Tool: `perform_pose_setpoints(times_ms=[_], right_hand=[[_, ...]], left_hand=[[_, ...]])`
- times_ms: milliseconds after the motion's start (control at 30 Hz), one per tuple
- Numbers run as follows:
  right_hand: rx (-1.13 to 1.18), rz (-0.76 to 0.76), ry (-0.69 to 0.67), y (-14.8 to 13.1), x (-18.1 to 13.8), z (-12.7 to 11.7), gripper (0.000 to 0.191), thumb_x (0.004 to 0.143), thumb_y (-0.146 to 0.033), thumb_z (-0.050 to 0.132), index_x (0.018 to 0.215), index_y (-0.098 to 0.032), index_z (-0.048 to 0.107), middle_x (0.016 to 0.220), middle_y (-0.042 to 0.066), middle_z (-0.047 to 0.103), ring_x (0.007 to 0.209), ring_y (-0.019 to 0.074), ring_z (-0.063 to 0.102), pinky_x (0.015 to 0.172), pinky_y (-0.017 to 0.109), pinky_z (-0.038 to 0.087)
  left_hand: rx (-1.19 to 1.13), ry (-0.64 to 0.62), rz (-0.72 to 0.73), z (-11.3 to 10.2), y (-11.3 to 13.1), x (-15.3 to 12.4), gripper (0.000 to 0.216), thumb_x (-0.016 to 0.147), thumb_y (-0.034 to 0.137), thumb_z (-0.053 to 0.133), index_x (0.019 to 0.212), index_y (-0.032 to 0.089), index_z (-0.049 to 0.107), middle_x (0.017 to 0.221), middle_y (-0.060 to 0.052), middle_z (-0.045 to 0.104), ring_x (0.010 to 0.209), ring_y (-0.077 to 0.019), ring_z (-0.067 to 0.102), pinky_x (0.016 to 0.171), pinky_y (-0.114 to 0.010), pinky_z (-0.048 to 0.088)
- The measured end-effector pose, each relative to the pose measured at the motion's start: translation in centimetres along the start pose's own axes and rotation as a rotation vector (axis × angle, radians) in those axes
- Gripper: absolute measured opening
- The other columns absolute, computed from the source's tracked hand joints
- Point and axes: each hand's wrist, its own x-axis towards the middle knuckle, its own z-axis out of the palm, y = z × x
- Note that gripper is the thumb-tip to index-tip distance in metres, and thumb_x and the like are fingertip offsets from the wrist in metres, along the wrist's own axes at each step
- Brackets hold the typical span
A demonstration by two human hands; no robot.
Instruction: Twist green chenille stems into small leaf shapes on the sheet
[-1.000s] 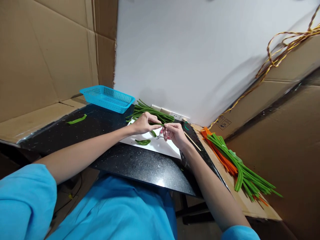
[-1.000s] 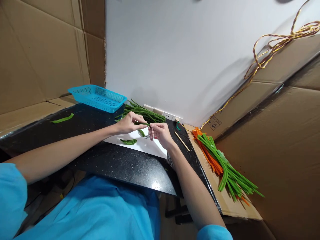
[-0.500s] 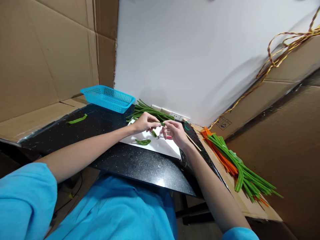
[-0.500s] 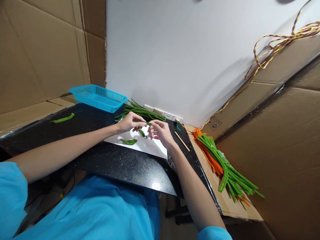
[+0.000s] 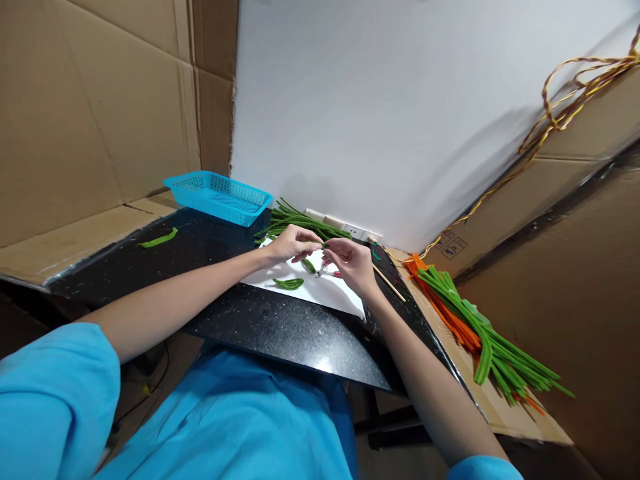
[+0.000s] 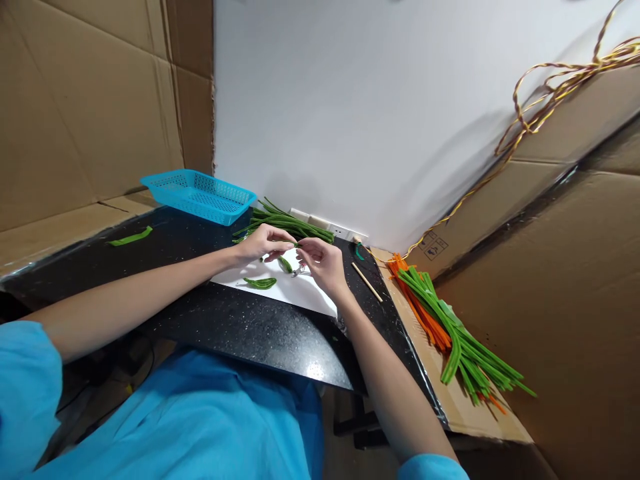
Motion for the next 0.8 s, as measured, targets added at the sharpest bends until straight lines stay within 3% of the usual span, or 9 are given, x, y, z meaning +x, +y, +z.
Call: perform_pose_setpoints(times_ms=[233,400,533,633,800], right_hand=[[-0.391,-0.231,0.054,0.4,-0.3,-0.3,0.017,0.099,-0.031,0.065,0.107,-0.023,0.079,0.100,0.007,0.081,0.079,0.0220,0.077,0.079,0.037,0.063],[-0.309,-0.189,0.064,0.1,-0.2,-0.2,0.015,0.098,-0.030,0.066,0.104,-0.021,0.078,0.096,0.006,0.081,0.080,0.0218,0.078,0.078,0.034,0.064],[-0.379,-0.217,0.048,0.2,-0.3,-0.2,0.016,0.099,-0.027,0.063,0.099,-0.022,0.078,0.096,0.006,0.081,0.080,0.0217,0.077,0.079,0.035,0.063],[-0.341,-0.178,0.043,0.2,-0.4,-0.1,0.020,0.101,-0.032,0.061,0.096,-0.022,0.077,0.090,0.005,0.080,0.075,0.0205,0.076,0.075,0.034,0.063],[-0.081,-0.024,-0.004,-0.7,-0.1,-0.3,0.036,0.096,-0.053,0.068,0.088,-0.018,0.073,0.070,0.004,0.073,0.059,0.0179,0.070,0.060,0.031,0.060]], left_hand=[[-0.062,-0.025,-0.081,0.1,0.2,-0.1,0.017,0.086,0.030,0.078,0.090,0.013,0.079,0.056,0.001,0.055,0.043,-0.0087,0.046,0.042,-0.023,0.032],[-0.036,-0.018,-0.082,0.2,0.7,-0.4,0.020,0.084,0.031,0.078,0.079,0.012,0.079,0.054,0.001,0.053,0.043,-0.0079,0.042,0.041,-0.023,0.031],[-0.021,-0.052,-0.082,0.2,1.1,-0.6,0.024,0.081,0.032,0.079,0.068,0.012,0.076,0.053,0.001,0.053,0.044,-0.0073,0.041,0.041,-0.023,0.032],[-0.002,-0.055,-0.063,0.2,1.2,-0.6,0.021,0.079,0.031,0.080,0.073,0.011,0.079,0.051,0.001,0.053,0.043,-0.0069,0.041,0.042,-0.022,0.031],[0.074,-0.018,0.037,0.2,1.1,-0.5,0.022,0.075,0.030,0.082,0.085,0.010,0.084,0.055,-0.001,0.062,0.045,-0.0074,0.043,0.044,-0.022,0.032]])
